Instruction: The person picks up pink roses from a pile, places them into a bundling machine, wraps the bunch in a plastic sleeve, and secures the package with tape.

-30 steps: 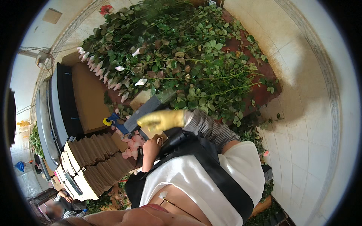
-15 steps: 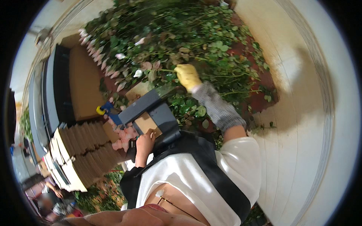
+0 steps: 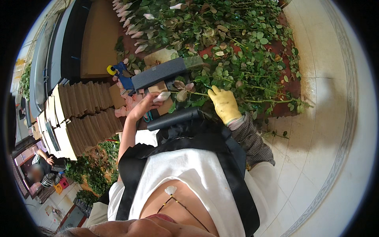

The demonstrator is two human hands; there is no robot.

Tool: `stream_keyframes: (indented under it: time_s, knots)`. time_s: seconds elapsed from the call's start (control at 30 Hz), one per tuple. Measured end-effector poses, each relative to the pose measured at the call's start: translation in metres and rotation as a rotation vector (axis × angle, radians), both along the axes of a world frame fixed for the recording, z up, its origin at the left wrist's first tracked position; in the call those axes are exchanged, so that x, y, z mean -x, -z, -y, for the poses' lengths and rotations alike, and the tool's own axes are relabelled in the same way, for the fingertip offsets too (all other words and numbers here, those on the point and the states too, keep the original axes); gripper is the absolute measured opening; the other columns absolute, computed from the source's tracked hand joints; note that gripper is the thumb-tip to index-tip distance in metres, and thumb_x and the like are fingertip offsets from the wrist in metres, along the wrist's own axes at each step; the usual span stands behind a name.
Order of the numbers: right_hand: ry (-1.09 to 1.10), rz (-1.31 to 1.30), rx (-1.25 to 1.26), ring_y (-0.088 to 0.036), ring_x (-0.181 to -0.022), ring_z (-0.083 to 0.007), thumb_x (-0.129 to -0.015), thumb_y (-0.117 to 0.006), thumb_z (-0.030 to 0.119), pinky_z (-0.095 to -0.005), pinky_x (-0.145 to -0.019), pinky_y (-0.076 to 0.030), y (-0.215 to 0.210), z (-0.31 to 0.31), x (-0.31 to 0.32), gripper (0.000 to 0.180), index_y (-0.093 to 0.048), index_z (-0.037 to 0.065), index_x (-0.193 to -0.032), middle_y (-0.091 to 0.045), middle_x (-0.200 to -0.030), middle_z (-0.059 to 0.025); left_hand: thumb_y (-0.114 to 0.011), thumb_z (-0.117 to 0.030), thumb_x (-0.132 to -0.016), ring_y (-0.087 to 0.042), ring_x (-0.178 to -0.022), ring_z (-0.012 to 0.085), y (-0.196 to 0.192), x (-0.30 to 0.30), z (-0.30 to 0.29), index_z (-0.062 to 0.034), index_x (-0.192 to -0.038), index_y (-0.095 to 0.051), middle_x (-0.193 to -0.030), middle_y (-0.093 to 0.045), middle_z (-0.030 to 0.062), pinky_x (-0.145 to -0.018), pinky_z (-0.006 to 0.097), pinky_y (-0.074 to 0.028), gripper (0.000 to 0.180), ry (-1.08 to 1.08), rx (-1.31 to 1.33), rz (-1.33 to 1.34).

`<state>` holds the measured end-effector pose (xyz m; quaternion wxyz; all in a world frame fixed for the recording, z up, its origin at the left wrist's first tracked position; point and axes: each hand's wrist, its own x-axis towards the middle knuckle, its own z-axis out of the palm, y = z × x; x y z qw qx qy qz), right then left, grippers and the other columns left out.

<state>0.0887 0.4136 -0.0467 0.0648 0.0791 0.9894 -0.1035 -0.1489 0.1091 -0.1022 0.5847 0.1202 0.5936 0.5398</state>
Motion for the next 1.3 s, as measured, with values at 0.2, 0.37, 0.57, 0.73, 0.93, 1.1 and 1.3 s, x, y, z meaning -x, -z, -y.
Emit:
stream_keyframes:
  time_s: [0.2, 0.37, 0.57, 0.73, 0.93, 1.1, 1.3]
  knots:
    - [-0.098, -0.322, 0.322, -0.055, -0.13, -0.0364, -0.086, -0.063, 0.01, -0.0496, -0.114, -0.039, 0.098, -0.014, -0.024, 0.039, -0.067, 0.007, -0.125, -0.061, -0.138, -0.0163, -0.077, -0.023, -0.093, -0.072, -0.105, 0.019, -0.007, -0.01, -0.025, -0.0072, -0.135, -0.065, -0.112, -0.077, 0.0128, -0.087, 0.036, -0.055, 0.047, 0.221, 0.284, -0.576]
    - [-0.073, 0.228, 0.713, -0.058, -0.129, -0.0338, -0.089, -0.068, 0.019, -0.0426, -0.111, -0.045, 0.03, -0.062, 0.019, 0.05, -0.06, 0.007, -0.137, -0.063, -0.136, -0.0173, -0.079, -0.019, -0.088, -0.067, -0.104, 0.0289, -0.003, -0.028, -0.015, -0.0022, -0.122, -0.072, -0.112, -0.065, 0.0165, -0.087, 0.036, -0.053, 0.038, 0.227, 0.123, -0.751]
    - [0.124, -0.595, 0.625, -0.06, -0.126, -0.035, -0.094, -0.066, 0.014, -0.0427, -0.108, -0.047, -0.018, -0.12, 0.182, 0.043, -0.059, -0.001, -0.134, -0.064, -0.133, -0.0202, -0.078, -0.015, -0.09, -0.06, -0.102, 0.0299, -0.006, -0.046, -0.007, -0.0047, -0.124, -0.07, -0.111, -0.056, 0.0132, -0.09, 0.037, -0.049, 0.036, 0.118, 0.083, -0.814]
    - [0.262, -0.453, -0.203, -0.06, -0.121, -0.0366, -0.085, -0.076, 0.02, -0.0415, -0.104, -0.048, 0.091, -0.167, 0.281, 0.041, -0.065, 0.0, -0.119, -0.066, -0.125, -0.0199, -0.077, -0.01, -0.09, -0.061, -0.1, 0.0298, -0.009, -0.047, -0.016, -0.0047, -0.121, -0.071, -0.11, -0.055, 0.0133, -0.086, 0.038, -0.052, 0.032, 0.095, 0.053, -0.859]
    - [0.109, -0.744, 0.293, -0.062, -0.115, -0.0387, -0.088, -0.068, 0.008, -0.0436, -0.098, -0.051, 0.036, -0.127, 0.232, 0.026, -0.069, 0.0, -0.112, -0.067, -0.122, -0.0199, -0.077, -0.01, -0.086, -0.063, -0.099, 0.0315, 0.001, -0.053, -0.005, -0.0026, -0.117, -0.071, -0.109, -0.057, 0.0139, -0.087, 0.037, -0.052, 0.032, -0.003, 0.05, -0.82]
    - [0.271, -0.272, 0.454, -0.06, -0.127, -0.0384, -0.094, -0.062, 0.003, -0.0426, -0.106, -0.051, -0.028, -0.136, 0.141, 0.032, -0.064, -0.004, -0.125, -0.061, -0.138, -0.0224, -0.074, -0.012, -0.088, -0.059, -0.104, 0.0285, 0.013, -0.055, -0.006, -0.0014, -0.112, -0.071, -0.109, -0.058, 0.0128, -0.093, 0.036, -0.048, 0.027, -0.058, 0.001, -0.769]
    - [-0.073, -0.505, 0.677, -0.057, -0.132, -0.0338, -0.084, -0.059, -0.01, -0.049, -0.108, -0.048, -0.096, -0.079, 0.072, 0.029, -0.064, -0.002, -0.111, -0.06, -0.141, -0.0182, -0.073, -0.01, -0.09, -0.062, -0.106, 0.0265, 0.01, -0.054, -0.008, -0.0015, -0.112, -0.069, -0.112, -0.062, 0.0117, -0.094, 0.034, -0.049, 0.024, -0.078, -0.04, -0.73]
